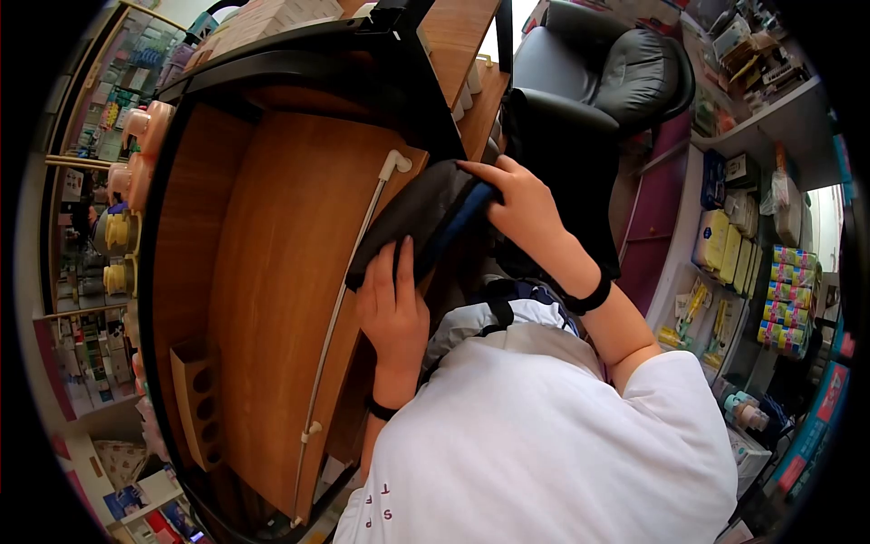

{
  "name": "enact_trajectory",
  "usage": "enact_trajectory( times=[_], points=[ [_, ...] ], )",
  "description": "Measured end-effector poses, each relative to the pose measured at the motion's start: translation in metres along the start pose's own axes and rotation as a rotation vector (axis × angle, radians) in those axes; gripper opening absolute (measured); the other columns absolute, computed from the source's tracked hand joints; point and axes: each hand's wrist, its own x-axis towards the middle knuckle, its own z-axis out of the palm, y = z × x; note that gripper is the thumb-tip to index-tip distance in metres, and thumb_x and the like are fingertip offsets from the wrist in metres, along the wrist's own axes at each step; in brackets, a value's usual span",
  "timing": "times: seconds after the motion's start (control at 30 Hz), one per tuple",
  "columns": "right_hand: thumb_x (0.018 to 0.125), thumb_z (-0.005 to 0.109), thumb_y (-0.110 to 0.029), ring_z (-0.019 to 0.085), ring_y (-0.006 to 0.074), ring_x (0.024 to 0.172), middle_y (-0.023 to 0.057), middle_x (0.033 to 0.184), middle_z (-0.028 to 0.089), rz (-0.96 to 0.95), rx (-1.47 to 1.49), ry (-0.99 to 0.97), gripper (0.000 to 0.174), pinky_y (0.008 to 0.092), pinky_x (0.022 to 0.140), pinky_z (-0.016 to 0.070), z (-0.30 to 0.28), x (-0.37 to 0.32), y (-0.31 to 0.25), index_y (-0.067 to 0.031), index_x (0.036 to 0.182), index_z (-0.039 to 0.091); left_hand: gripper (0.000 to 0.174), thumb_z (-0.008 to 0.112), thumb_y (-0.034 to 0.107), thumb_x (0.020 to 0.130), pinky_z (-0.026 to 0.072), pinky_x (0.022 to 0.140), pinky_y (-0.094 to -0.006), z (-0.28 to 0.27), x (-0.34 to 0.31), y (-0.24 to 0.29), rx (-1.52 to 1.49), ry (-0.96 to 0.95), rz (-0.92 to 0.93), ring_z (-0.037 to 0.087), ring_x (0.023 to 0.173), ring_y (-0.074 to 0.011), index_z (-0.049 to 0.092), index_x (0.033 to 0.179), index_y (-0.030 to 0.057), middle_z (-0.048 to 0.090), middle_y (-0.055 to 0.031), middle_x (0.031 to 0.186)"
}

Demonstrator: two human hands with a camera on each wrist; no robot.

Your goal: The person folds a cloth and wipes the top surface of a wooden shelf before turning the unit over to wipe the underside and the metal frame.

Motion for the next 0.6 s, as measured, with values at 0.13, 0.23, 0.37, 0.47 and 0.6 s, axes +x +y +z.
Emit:
enact_trajectory(
  times=[0.13, 0.23, 0.37, 0.47, 0.6],
  points=[
    [0.076, 0.064, 0.009, 0.068, 0.0347, 0.090, 0.0119, 0.097, 0.063, -0.024, 0.090, 0.085, 0.070, 0.0414, 0.081, 0.0580, -0.007, -0.014, -0.005, -0.0191, 0.140, 0.073, 0.058, 0.062, -0.011, 0.084, 0.0565, 0.098, -0.0457, 0.005, 0.008, 0.000, -0.029, 0.036, 0.010, 0.067, 0.120, -0.0349, 0.073, 0.137, 0.0083, 0.067, -0.0127, 0.139],
    [0.074, 0.063, 0.013, 0.067, 0.0354, 0.092, 0.0141, 0.100, 0.062, -0.157, 0.232, 0.251, 0.072, 0.0400, 0.081, 0.0569, -0.015, -0.008, -0.019, -0.0147, 0.140, 0.072, 0.055, 0.061, -0.010, 0.086, 0.0563, 0.099, -0.0441, 0.000, 0.011, 0.002, -0.005, 0.012, -0.010, 0.067, 0.122, -0.0339, 0.073, 0.137, 0.0072, 0.067, -0.0134, 0.140],
    [0.074, 0.066, 0.013, 0.066, 0.0351, 0.098, 0.0148, 0.106, 0.063, -0.339, 0.329, 0.309, 0.070, 0.0403, 0.086, 0.0560, -0.014, 0.007, -0.046, -0.0128, 0.139, 0.072, 0.054, 0.062, -0.009, 0.086, 0.0565, 0.095, -0.0413, -0.009, 0.003, -0.002, -0.047, 0.001, -0.032, 0.069, 0.119, -0.0327, 0.072, 0.137, 0.0064, 0.068, -0.0134, 0.142],
    [0.076, 0.069, 0.010, 0.067, 0.0349, 0.107, 0.0147, 0.116, 0.066, -0.509, 0.307, 0.308, 0.064, 0.0434, 0.095, 0.0541, -0.016, 0.018, -0.080, -0.0133, 0.136, 0.073, 0.055, 0.064, -0.009, 0.085, 0.0564, 0.091, -0.0395, -0.021, -0.012, -0.005, -0.023, 0.011, -0.069, 0.071, 0.115, -0.0315, 0.072, 0.137, 0.0068, 0.070, -0.0120, 0.142],
    [0.072, 0.068, 0.008, 0.067, 0.0398, 0.117, 0.0136, 0.133, 0.067, -0.646, 0.122, 0.088, 0.068, 0.0474, 0.104, 0.0513, -0.002, 0.033, -0.107, -0.0097, 0.137, 0.070, 0.054, 0.064, -0.008, 0.082, 0.0575, 0.086, -0.0385, -0.045, -0.035, -0.010, 0.004, -0.011, -0.148, 0.074, 0.103, -0.0310, 0.074, 0.134, 0.0051, 0.075, -0.0125, 0.132]
  ],
)
